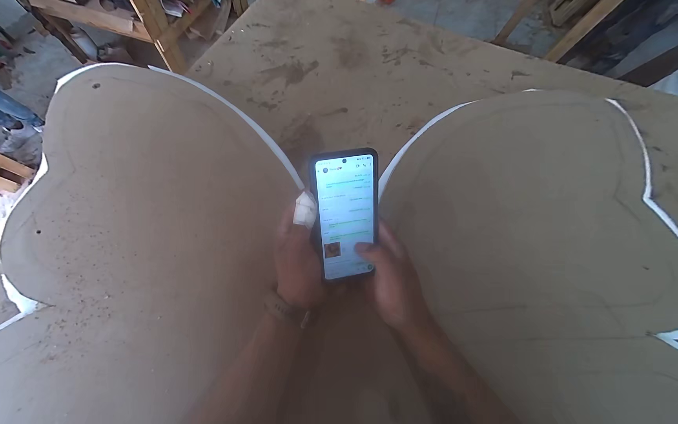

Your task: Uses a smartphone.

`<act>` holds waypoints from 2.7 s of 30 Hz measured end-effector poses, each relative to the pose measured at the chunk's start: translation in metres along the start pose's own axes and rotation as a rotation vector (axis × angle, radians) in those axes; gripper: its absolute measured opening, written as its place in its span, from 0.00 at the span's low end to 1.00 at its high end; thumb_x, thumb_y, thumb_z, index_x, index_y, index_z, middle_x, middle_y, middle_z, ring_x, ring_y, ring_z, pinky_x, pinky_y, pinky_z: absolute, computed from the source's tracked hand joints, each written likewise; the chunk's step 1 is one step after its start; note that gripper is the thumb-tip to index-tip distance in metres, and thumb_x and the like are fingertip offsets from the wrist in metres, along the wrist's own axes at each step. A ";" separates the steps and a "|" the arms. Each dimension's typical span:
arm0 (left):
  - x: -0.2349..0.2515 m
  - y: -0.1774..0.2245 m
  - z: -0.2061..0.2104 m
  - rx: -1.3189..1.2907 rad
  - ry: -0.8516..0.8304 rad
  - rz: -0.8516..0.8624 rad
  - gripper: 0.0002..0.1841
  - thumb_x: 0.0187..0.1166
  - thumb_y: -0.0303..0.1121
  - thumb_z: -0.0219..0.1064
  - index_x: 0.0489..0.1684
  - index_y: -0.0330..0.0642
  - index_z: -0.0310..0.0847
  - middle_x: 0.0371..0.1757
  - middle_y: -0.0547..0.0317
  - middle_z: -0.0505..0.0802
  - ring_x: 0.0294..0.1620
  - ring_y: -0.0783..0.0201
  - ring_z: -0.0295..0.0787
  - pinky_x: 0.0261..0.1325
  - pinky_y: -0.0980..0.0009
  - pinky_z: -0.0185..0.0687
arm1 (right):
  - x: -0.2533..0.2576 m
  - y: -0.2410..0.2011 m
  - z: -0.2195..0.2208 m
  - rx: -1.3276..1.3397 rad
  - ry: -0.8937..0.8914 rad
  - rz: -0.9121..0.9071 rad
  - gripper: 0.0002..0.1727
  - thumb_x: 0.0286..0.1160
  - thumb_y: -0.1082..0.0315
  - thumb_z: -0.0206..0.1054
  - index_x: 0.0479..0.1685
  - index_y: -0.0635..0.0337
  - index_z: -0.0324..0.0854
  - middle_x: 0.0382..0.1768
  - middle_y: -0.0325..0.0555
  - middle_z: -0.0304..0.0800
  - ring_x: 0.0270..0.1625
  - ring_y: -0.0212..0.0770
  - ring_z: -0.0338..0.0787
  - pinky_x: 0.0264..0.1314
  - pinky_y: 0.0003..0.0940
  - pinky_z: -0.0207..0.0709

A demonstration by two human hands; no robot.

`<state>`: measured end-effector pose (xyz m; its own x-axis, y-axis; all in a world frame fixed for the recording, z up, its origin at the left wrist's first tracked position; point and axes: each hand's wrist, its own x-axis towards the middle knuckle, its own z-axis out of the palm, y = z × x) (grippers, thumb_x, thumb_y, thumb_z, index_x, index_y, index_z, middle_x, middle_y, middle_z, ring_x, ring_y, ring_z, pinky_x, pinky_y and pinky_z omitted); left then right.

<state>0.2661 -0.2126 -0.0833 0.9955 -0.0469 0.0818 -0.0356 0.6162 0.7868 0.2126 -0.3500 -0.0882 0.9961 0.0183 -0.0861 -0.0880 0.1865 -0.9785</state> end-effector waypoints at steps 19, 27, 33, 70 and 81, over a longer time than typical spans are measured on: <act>-0.011 0.000 -0.003 0.107 -0.121 0.084 0.23 0.92 0.48 0.47 0.80 0.52 0.72 0.62 0.58 0.91 0.57 0.64 0.91 0.57 0.62 0.91 | 0.001 -0.010 0.023 -0.073 0.156 -0.173 0.40 0.71 0.41 0.75 0.82 0.46 0.69 0.58 0.44 0.91 0.53 0.41 0.94 0.49 0.39 0.93; -0.011 0.000 -0.001 0.112 -0.158 0.116 0.23 0.92 0.47 0.48 0.79 0.50 0.74 0.64 0.58 0.90 0.60 0.66 0.90 0.61 0.64 0.89 | 0.001 -0.008 0.025 -0.054 0.196 -0.208 0.38 0.73 0.41 0.73 0.80 0.48 0.72 0.57 0.44 0.91 0.54 0.40 0.94 0.51 0.38 0.93; -0.003 0.000 -0.004 0.067 -0.113 0.070 0.23 0.94 0.44 0.41 0.76 0.46 0.74 0.60 0.51 0.91 0.58 0.58 0.91 0.60 0.55 0.90 | 0.002 0.001 0.010 0.085 0.041 -0.165 0.31 0.85 0.41 0.58 0.80 0.49 0.72 0.62 0.46 0.88 0.59 0.41 0.92 0.56 0.43 0.90; -0.011 0.006 -0.004 0.132 -0.091 0.054 0.22 0.96 0.42 0.38 0.77 0.55 0.75 0.58 0.59 0.92 0.49 0.66 0.93 0.45 0.64 0.94 | 0.005 0.000 0.011 0.107 0.056 -0.087 0.24 0.88 0.55 0.48 0.78 0.48 0.73 0.56 0.50 0.89 0.47 0.43 0.94 0.35 0.41 0.91; -0.009 0.008 -0.004 0.141 -0.066 0.030 0.22 0.95 0.42 0.39 0.77 0.54 0.75 0.57 0.58 0.93 0.49 0.64 0.94 0.45 0.63 0.94 | 0.006 0.002 0.008 0.158 0.002 -0.068 0.26 0.84 0.57 0.51 0.81 0.48 0.69 0.58 0.51 0.88 0.48 0.44 0.94 0.35 0.42 0.91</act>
<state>0.2572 -0.2035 -0.0801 0.9861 -0.0847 0.1430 -0.0819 0.5014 0.8613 0.2181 -0.3419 -0.0888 0.9998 -0.0012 -0.0216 -0.0199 0.3396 -0.9404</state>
